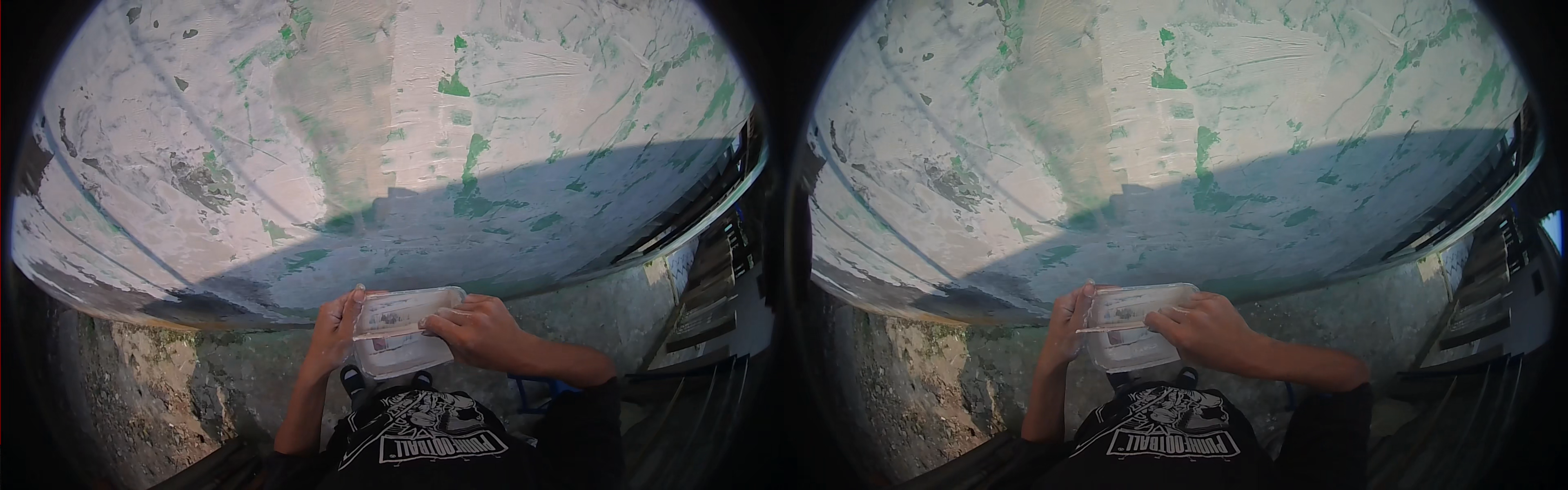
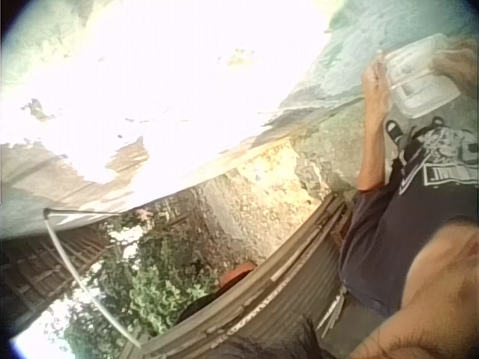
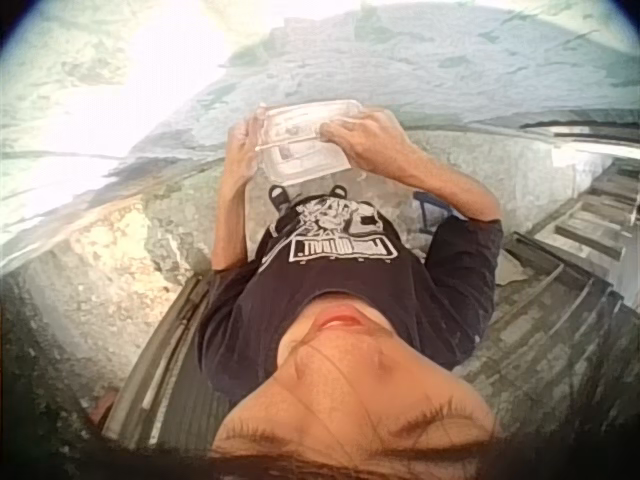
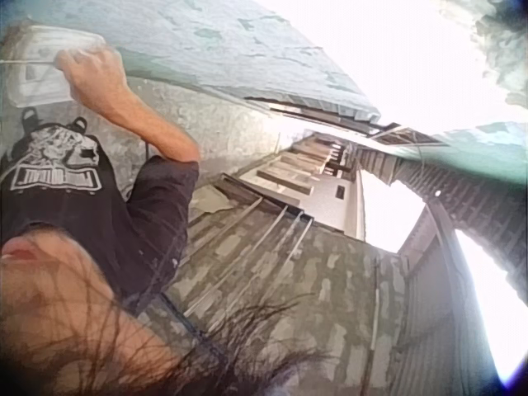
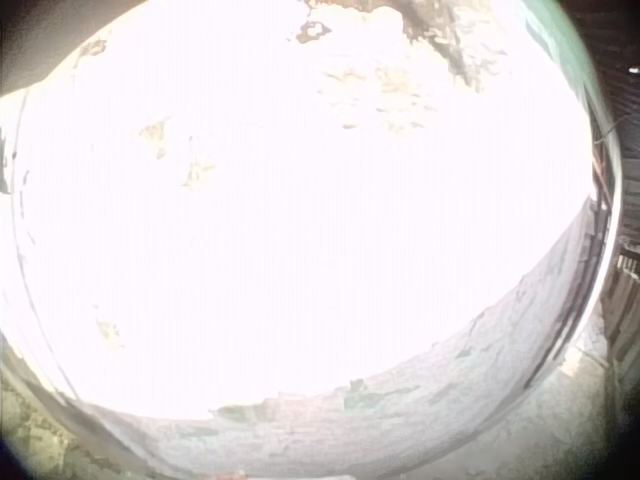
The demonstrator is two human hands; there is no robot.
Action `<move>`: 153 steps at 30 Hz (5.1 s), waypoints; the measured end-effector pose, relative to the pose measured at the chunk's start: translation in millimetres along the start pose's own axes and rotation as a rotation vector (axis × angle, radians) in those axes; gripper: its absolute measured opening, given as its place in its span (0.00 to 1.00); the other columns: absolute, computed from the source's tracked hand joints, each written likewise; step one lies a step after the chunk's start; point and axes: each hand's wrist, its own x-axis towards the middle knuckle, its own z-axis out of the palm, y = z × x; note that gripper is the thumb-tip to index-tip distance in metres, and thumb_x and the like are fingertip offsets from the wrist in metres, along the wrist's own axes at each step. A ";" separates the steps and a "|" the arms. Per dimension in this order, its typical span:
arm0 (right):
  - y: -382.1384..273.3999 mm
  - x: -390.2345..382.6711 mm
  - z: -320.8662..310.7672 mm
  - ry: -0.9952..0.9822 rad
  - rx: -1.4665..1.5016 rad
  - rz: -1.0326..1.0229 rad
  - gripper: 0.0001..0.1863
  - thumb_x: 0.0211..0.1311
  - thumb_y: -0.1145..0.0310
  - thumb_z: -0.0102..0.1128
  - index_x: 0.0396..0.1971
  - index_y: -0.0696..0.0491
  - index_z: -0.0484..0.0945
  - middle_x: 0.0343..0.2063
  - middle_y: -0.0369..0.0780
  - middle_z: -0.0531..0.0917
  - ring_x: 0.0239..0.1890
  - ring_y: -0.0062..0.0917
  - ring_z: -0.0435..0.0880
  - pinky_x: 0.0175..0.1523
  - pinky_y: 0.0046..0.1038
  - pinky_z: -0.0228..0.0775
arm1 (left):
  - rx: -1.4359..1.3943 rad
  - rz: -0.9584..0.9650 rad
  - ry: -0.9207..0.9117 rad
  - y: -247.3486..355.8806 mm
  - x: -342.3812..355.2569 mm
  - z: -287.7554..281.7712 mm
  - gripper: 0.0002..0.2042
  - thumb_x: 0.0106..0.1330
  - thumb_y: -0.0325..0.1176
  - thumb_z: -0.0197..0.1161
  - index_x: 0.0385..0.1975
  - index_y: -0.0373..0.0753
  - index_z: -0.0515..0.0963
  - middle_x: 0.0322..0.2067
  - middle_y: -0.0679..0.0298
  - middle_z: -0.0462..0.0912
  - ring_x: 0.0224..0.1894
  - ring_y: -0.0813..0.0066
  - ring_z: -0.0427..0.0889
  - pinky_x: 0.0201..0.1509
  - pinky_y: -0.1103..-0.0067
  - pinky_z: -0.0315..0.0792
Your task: Applying plaster or wall filler to a wall with a putty knife.
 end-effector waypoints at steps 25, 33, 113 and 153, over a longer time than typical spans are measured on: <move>-6.2 -1.5 -22.6 0.005 0.086 0.089 0.16 0.42 0.70 0.65 0.35 0.50 0.74 0.25 0.36 0.83 0.27 0.33 0.84 0.31 0.34 0.74 | 0.034 0.059 -0.016 -4.5 -4.2 2.1 0.25 0.75 0.46 0.44 0.43 0.26 0.78 0.33 0.59 0.83 0.33 0.81 0.79 0.39 0.83 0.74; -12.6 -7.6 -23.0 -0.090 0.081 0.010 0.13 0.44 0.72 0.61 0.34 0.49 0.73 0.23 0.35 0.82 0.26 0.32 0.84 0.30 0.33 0.74 | -0.040 0.001 0.072 -15.1 -1.5 -0.6 0.24 0.75 0.46 0.45 0.43 0.27 0.78 0.32 0.61 0.83 0.31 0.83 0.77 0.37 0.84 0.74; 36.1 -24.5 -36.4 0.385 1.753 0.467 0.20 0.68 0.73 0.50 0.56 0.65 0.66 0.51 0.46 0.77 0.50 0.27 0.80 0.56 0.31 0.73 | -0.308 0.112 0.017 13.0 8.2 27.8 0.25 0.75 0.47 0.44 0.46 0.26 0.75 0.38 0.56 0.83 0.38 0.75 0.81 0.46 0.79 0.75; 1.9 267.5 -419.4 1.354 -0.616 0.369 0.08 0.52 0.73 0.59 0.28 0.61 0.83 0.33 0.53 0.84 0.39 0.48 0.84 0.44 0.40 0.79 | -0.254 -0.083 -0.015 28.4 29.6 -64.6 0.25 0.74 0.44 0.45 0.61 0.29 0.63 0.58 0.56 0.71 0.61 0.68 0.70 0.66 0.71 0.63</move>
